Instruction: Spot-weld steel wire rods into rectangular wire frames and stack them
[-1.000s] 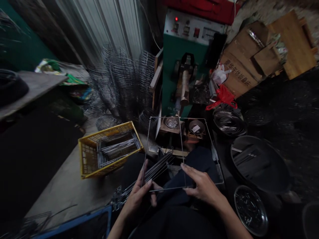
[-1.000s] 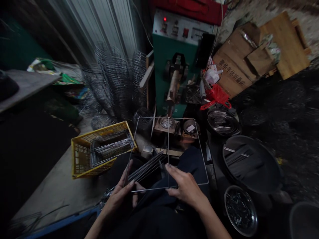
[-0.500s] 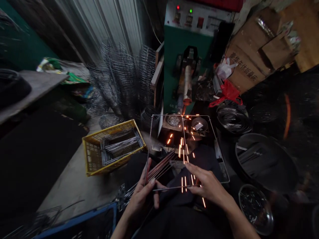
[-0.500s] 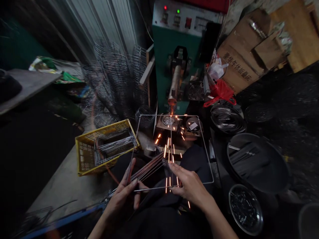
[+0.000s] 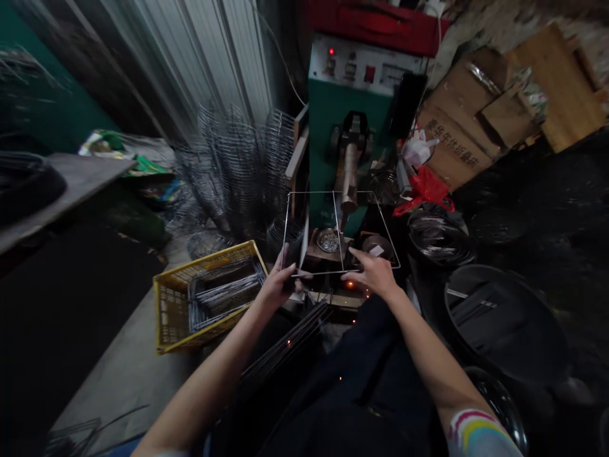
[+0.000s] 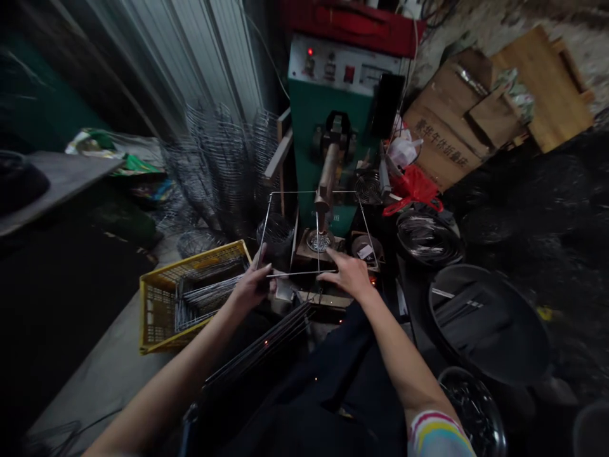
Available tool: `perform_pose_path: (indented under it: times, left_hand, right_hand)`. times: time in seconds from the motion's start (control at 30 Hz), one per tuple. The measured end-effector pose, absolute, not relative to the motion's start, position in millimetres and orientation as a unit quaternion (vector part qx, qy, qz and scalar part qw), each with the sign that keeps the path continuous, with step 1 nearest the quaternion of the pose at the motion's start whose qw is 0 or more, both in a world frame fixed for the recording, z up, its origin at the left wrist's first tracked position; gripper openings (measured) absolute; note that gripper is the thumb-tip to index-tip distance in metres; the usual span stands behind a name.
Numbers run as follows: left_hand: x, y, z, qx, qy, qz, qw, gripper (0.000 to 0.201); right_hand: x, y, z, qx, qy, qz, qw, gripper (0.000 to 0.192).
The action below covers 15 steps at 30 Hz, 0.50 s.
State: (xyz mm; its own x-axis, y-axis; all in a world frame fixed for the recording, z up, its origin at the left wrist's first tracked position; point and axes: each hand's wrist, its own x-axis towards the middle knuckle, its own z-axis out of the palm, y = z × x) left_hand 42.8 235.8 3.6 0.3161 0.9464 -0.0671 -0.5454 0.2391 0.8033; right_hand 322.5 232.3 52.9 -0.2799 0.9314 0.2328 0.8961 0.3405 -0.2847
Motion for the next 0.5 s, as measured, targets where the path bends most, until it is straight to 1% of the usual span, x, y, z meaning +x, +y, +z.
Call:
perform_pose_path:
  times: [0.1,0.2,0.4,0.5]
  left_hand:
    - [43.3,279.8,3.5,0.352,0.285,0.523,0.722,0.093]
    - [45.3,303.8,9.1,0.363,0.281,0.529,0.714,0.09]
    - [50.7,320.9,23.4,0.365,0.287,0.537,0.704,0.09]
    - [51.1,325.9,24.1,0.342,0.296,0.536,0.713,0.091]
  right_hand:
    - [331.4,276.9,61.7,-0.578,-0.795,0.015,0.182,0.057]
    - [340.1,305.7,60.4,-0.574,-0.793,0.019,0.201,0.051]
    - [345.9,332.1,52.0,-0.584,-0.776,0.037,0.234,0.05]
    - [346.3,339.4,52.8,-0.582,-0.778,0.033,0.236,0.051]
